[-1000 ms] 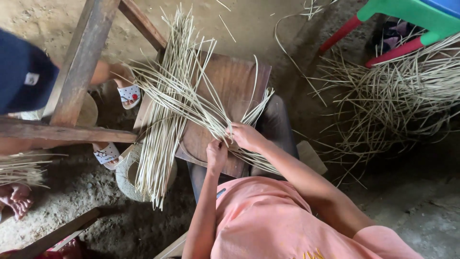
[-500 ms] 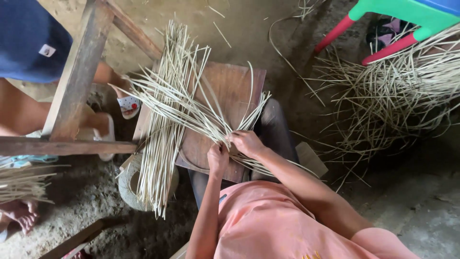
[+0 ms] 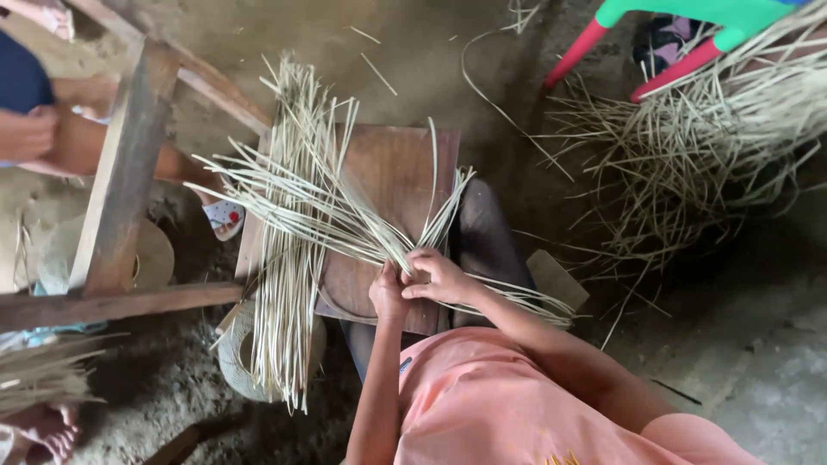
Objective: The person is weaving thin straw or palm leaf strips together to create a mat or craft item.
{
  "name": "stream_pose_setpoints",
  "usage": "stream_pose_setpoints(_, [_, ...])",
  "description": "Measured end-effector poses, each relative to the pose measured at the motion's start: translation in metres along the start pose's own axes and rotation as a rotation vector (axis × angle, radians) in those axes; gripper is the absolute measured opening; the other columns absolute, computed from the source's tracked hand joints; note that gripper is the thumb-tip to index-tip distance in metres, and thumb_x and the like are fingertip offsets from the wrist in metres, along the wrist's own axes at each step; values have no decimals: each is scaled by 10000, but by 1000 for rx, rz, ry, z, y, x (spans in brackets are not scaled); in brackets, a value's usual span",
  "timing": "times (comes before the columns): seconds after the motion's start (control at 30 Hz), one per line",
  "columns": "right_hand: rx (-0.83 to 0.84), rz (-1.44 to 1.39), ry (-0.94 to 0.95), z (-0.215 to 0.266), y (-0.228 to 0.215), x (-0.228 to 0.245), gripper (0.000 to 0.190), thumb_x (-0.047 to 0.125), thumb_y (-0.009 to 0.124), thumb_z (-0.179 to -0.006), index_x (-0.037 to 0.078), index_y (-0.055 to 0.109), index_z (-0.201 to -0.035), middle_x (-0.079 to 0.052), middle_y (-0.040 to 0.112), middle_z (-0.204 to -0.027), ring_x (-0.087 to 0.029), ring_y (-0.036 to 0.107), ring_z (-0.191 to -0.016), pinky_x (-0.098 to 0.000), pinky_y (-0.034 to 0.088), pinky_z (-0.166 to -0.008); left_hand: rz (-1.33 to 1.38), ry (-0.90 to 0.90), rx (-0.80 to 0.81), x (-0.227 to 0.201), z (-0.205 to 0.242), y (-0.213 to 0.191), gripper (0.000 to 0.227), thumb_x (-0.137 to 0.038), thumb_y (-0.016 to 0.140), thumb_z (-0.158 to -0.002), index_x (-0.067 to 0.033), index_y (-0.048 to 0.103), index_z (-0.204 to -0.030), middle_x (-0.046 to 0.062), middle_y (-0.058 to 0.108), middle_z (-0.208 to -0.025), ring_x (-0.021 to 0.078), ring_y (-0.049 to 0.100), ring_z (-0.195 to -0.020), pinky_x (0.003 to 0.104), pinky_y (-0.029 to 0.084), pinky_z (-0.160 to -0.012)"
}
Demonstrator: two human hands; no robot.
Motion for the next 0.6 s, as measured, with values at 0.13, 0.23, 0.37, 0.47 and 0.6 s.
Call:
stream_pose_setpoints(0.13, [-52,-431,414,43,-7,-36,213,221,813,-729,94,655,-792,-30,681,-764,-146,646,-753,-306,520,-720,-91,127,-180,-7,-1,-10,257,-379,539,-869,-159,563,-1000,128,676,-858,362,664,-776,516,531,-688])
stream_pose_setpoints(0.23, [-249,-485,725,106,-66,-45,320,222,815,-729,59,644,-945,-104,672,-859,-194,668,-739,-293,532,-624,-203,191,-298,4,-7,0,226,-359,545,-877,-136,559,-912,123,663,-753,351,668,-658,488,534,-595])
stream_pose_setpoints(0.37, [-615,-322,946,231,-152,-103,424,134,776,-771,-59,591,-1100,-226,614,-968,-314,661,-762,-394,544,-671,-316,255,-377,1,-7,1,239,-374,530,-877,-137,558,-869,87,647,-663,312,661,-558,435,536,-512])
stream_pose_setpoints(0.47, [-161,965,1222,290,-203,-107,673,537,742,-693,25,560,-1091,-172,681,-819,-349,716,-723,-480,575,-585,-340,289,-419,2,-6,5,276,-386,544,-860,-118,596,-902,87,636,-652,303,656,-543,429,533,-487])
stream_pose_setpoints(0.6, [-304,1151,990,198,-172,-39,766,506,647,-783,-41,522,-1304,-262,660,-1051,-425,655,-968,-548,522,-779,-294,293,-456,-3,1,-3,286,-389,551,-863,-118,607,-935,107,629,-644,326,651,-539,454,530,-487])
Point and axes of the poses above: each hand's wrist, its own z-axis away from the middle knuckle, its own y-axis out of the palm, x = y × z, the point moved 7 cm from there along -z, towards the middle knuckle
